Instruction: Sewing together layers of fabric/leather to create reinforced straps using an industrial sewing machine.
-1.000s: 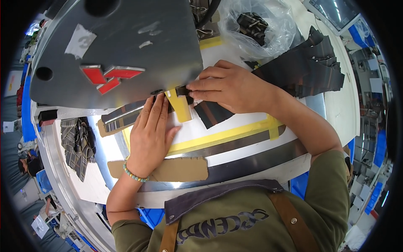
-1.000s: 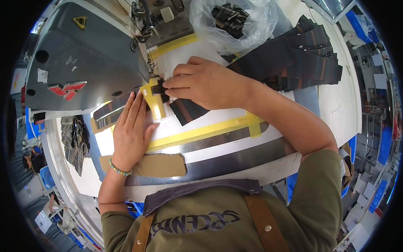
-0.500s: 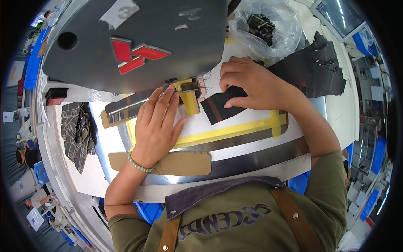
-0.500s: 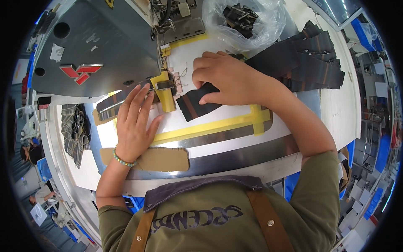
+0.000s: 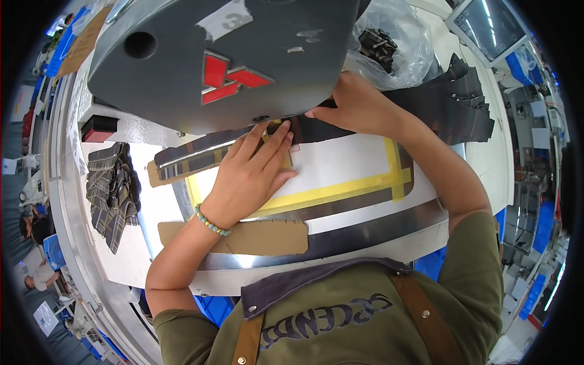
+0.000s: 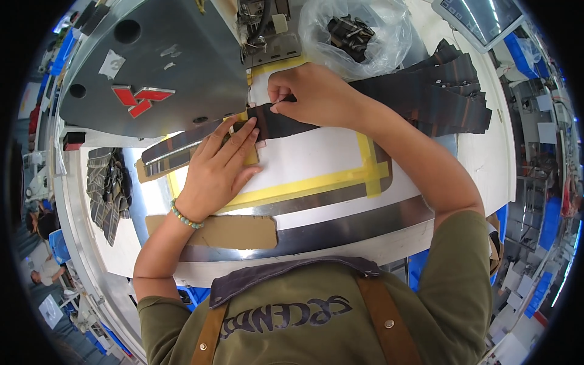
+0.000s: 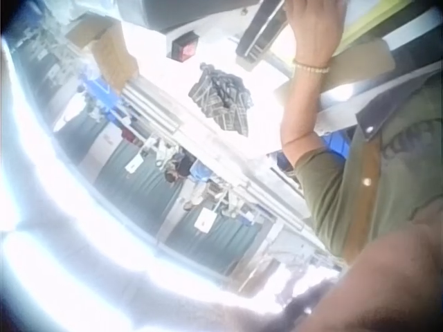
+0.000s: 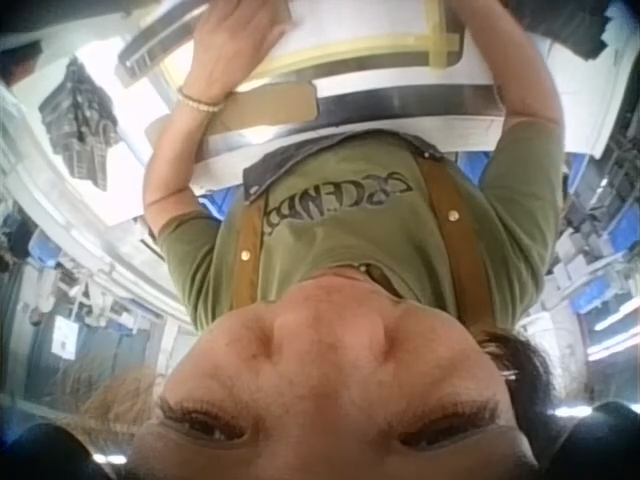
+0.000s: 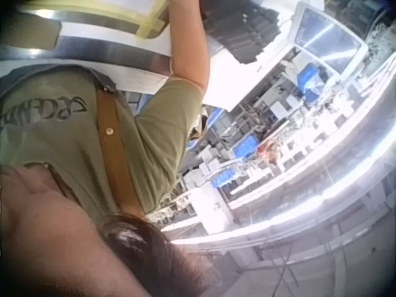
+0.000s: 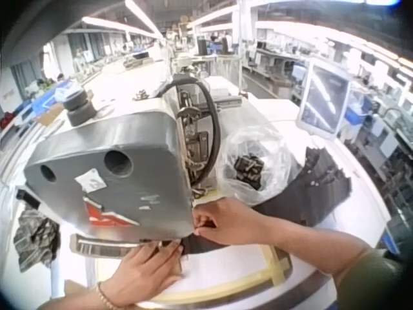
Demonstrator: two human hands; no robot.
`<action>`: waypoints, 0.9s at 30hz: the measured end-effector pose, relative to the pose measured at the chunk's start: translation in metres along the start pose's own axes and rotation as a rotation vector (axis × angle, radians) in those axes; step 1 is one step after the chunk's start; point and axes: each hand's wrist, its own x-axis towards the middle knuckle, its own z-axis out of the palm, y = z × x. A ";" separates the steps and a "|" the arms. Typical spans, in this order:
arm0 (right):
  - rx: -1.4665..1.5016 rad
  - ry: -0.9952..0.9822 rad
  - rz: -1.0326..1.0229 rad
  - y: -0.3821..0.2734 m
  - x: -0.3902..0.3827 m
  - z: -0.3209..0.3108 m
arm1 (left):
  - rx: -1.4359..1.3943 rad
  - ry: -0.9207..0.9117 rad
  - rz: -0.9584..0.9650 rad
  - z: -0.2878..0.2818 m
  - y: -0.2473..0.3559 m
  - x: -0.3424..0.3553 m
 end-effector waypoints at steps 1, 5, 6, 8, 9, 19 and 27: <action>0.013 0.022 0.003 0.003 0.000 0.003 | -0.022 -0.031 0.001 0.001 0.000 0.000; 0.084 0.030 0.052 0.000 0.002 0.003 | -0.049 -0.021 -0.014 0.000 -0.002 0.000; 0.083 0.029 0.052 0.001 0.002 0.003 | -0.071 -0.031 -0.022 -0.001 -0.002 0.002; 0.030 0.054 -0.006 0.005 0.003 0.005 | -0.094 -0.041 -0.030 -0.001 -0.003 0.003; 0.029 0.053 -0.008 0.004 0.003 0.004 | -0.104 -0.037 -0.043 0.001 -0.003 0.002; -0.273 0.008 -0.253 -0.021 -0.017 -0.029 | -0.134 -0.060 -0.001 -0.006 -0.011 0.006; -0.177 0.033 -0.465 0.005 -0.034 0.018 | -0.207 -0.059 -0.023 0.000 -0.021 0.006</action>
